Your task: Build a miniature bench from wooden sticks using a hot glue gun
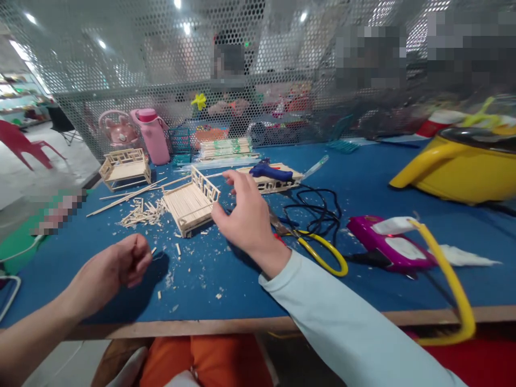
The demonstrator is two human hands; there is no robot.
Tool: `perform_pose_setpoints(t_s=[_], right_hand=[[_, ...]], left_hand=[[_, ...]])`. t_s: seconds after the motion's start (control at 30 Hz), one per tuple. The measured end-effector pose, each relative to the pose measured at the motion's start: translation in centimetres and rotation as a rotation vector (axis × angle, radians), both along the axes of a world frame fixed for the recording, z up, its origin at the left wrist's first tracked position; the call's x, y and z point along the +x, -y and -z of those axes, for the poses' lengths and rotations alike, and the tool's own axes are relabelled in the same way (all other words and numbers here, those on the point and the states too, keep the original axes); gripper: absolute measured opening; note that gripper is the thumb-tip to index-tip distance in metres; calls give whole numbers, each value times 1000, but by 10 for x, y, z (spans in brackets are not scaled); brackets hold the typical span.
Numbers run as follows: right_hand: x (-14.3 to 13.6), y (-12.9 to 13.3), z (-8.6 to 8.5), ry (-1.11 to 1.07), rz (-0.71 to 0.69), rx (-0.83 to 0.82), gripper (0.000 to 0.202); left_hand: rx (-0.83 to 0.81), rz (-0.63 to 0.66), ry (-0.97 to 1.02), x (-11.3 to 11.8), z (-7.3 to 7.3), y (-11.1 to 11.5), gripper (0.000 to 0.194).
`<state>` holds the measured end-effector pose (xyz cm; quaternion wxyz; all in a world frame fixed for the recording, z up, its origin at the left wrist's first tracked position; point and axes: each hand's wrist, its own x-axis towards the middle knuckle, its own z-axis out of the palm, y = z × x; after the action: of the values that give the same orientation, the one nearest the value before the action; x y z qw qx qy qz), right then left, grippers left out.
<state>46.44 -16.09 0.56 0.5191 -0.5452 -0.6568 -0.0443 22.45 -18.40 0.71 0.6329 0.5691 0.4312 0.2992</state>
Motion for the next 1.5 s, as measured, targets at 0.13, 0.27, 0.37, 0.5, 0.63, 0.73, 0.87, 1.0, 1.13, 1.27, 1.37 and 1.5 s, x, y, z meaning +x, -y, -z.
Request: perform_pose_setpoints(t_s=[0.13, 0.27, 0.37, 0.5, 0.63, 0.73, 0.87, 1.0, 1.13, 1.27, 1.37, 1.5], right_hand=[[-18, 24, -10, 234, -343, 218, 11], [-27, 29, -3, 193, -654, 46, 12], [-26, 28, 1, 97, -749, -62, 16], [-24, 29, -2, -63, -803, -179, 12], [-23, 29, -4, -253, -759, -290, 7], [-21, 29, -4, -272, -721, -268, 5], [-20, 28, -5, -247, -657, -251, 3], [-22, 30, -7, -234, -618, -263, 5], [-23, 29, -4, -184, -574, -214, 4], [-22, 27, 1, -85, -568, -190, 3], [-22, 26, 2, -21, -614, -184, 5], [-23, 26, 1, -12, -627, -174, 8]], left_hand=[[-281, 115, 276, 18, -5, 7, 23], [-175, 191, 148, 29, -4, 0, 37], [-120, 274, 47, 32, -3, -8, 50], [-33, 318, -2, 38, -6, -10, 57], [66, 267, -60, 46, -9, -9, 61], [55, 295, -47, 51, -10, -12, 62], [60, 281, -7, 53, -8, -14, 60], [113, 159, 76, 47, -1, -15, 49], [221, 89, 42, 42, 3, -15, 27], [337, 69, -70, 41, 3, -13, 20], [345, 51, -87, 41, 3, -12, 21], [133, 75, -1, 42, 4, -13, 24]])
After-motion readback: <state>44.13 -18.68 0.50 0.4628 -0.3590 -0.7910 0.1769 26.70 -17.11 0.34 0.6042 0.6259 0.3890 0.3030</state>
